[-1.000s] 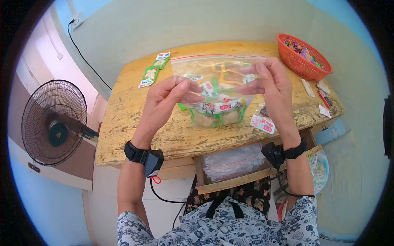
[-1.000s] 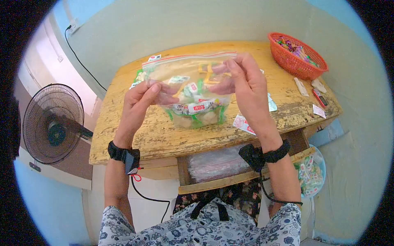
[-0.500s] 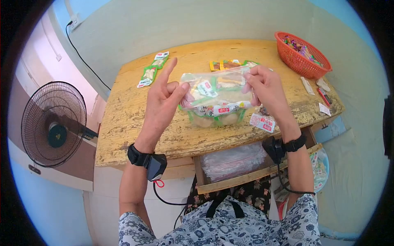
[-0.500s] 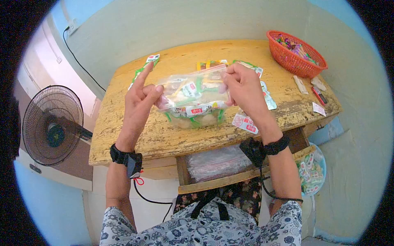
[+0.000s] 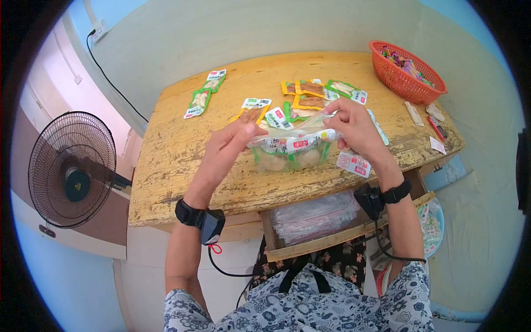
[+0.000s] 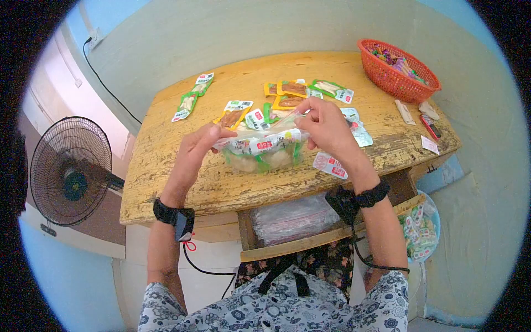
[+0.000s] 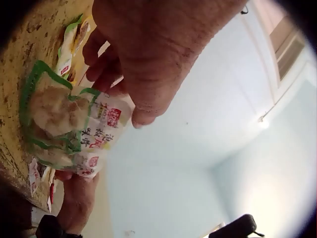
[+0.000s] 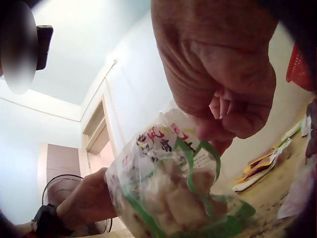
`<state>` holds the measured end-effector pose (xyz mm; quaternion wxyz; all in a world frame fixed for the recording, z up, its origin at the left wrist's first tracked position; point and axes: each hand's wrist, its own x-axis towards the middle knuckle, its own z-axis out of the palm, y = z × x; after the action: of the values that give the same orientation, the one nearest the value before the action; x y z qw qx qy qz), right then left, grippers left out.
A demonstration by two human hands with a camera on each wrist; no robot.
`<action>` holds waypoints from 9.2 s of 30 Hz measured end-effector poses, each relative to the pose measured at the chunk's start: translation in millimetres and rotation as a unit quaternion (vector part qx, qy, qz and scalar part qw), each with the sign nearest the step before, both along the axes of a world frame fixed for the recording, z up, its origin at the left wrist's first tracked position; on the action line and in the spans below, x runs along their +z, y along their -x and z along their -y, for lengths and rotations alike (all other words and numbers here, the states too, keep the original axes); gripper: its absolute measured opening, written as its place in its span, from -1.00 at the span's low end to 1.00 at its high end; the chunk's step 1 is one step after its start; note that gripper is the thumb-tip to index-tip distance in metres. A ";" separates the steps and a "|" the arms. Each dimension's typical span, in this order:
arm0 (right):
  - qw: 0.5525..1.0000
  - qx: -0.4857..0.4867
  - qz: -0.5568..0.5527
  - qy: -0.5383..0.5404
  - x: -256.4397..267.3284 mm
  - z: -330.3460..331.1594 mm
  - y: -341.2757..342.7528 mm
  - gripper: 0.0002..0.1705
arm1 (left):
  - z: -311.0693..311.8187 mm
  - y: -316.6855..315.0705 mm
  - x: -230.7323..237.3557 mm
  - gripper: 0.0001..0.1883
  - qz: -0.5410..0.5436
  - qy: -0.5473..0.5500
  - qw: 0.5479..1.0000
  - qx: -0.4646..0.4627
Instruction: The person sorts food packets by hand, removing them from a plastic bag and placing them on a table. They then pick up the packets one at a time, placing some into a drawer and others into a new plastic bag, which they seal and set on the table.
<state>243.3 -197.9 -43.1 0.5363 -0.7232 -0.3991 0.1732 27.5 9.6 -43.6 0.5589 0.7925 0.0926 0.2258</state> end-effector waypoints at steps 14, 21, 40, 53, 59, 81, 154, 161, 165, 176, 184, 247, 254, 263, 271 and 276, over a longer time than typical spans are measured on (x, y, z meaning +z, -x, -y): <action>0.880 0.047 0.462 -0.097 41.2 -5.7 36.3 -0.67 | 11.4 -2.7 -33.7 -0.44 0.060 -0.185 0.981 -0.005; 0.896 0.205 0.383 0.089 30.8 -19.2 31.3 -0.57 | 10.0 6.6 -43.6 -0.52 -0.112 -0.052 0.989 -0.083; 0.916 -0.362 0.011 -0.174 -5.5 279.3 -6.0 -0.56 | 34.6 9.5 -50.0 -0.48 -0.103 -0.206 0.969 -0.091; 0.711 -0.622 -0.174 -0.277 -232.5 520.9 -11.7 -0.58 | 36.8 6.4 -47.2 -0.49 -0.148 -0.261 0.952 -0.065; 0.659 -0.646 -0.217 -0.318 -297.5 527.5 -48.6 -0.60 | 44.3 5.6 -55.0 -0.51 -0.158 -0.306 0.939 -0.025; 0.756 -0.641 -0.111 0.067 -402.8 555.6 -123.8 -0.58 | 42.0 5.6 -57.9 -0.54 -0.145 -0.284 0.948 -0.002; 0.962 0.149 0.039 0.227 -79.5 93.2 75.6 -0.78 | 37.1 27.3 -69.5 -0.70 0.046 -0.346 0.933 0.082; 0.991 0.081 -0.066 0.081 -27.4 113.3 102.8 -0.62 | 38.9 37.1 -61.4 -0.44 0.096 -0.116 0.988 -0.038; 0.991 0.046 -0.125 -0.016 -6.7 109.0 105.2 -0.64 | 77.2 32.9 -40.5 -0.22 0.144 -0.093 0.977 -0.128; 0.978 -0.066 -0.085 -0.177 -4.2 92.2 73.4 -0.71 | 47.5 61.3 -15.5 -0.36 -0.023 0.139 0.988 -0.059; 0.997 0.065 -0.014 -0.046 -44.9 -0.9 91.8 -0.87 | -52.6 66.2 12.7 -0.42 -0.071 -0.178 0.979 0.070; 0.912 0.105 0.353 0.180 -22.2 -61.8 -128.3 0.18 | 59.6 32.5 -63.4 -0.86 0.005 -0.020 1.000 0.020; 0.890 0.132 0.324 0.291 -11.5 -73.4 -135.2 0.08 | 57.9 32.0 -61.7 -0.85 0.024 -0.032 0.999 0.026; 0.818 0.050 0.502 0.278 -14.0 -47.0 -102.7 -0.51 | 61.9 28.8 -57.7 -0.86 0.017 -0.050 0.998 0.041; 0.813 0.016 0.574 0.100 -8.0 -1.8 -42.7 -0.65 | 65.3 26.3 -60.5 -0.87 0.003 -0.023 0.999 0.045; 0.769 0.067 0.618 0.148 -8.7 33.7 3.1 -0.69 | 66.3 27.3 -62.9 -0.91 -0.010 -0.026 0.998 0.047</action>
<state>240.2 -231.7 -51.8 0.0473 -0.7163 -0.6611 -0.2181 0.2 -56.7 -106.5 0.5255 0.8039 0.1293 0.2466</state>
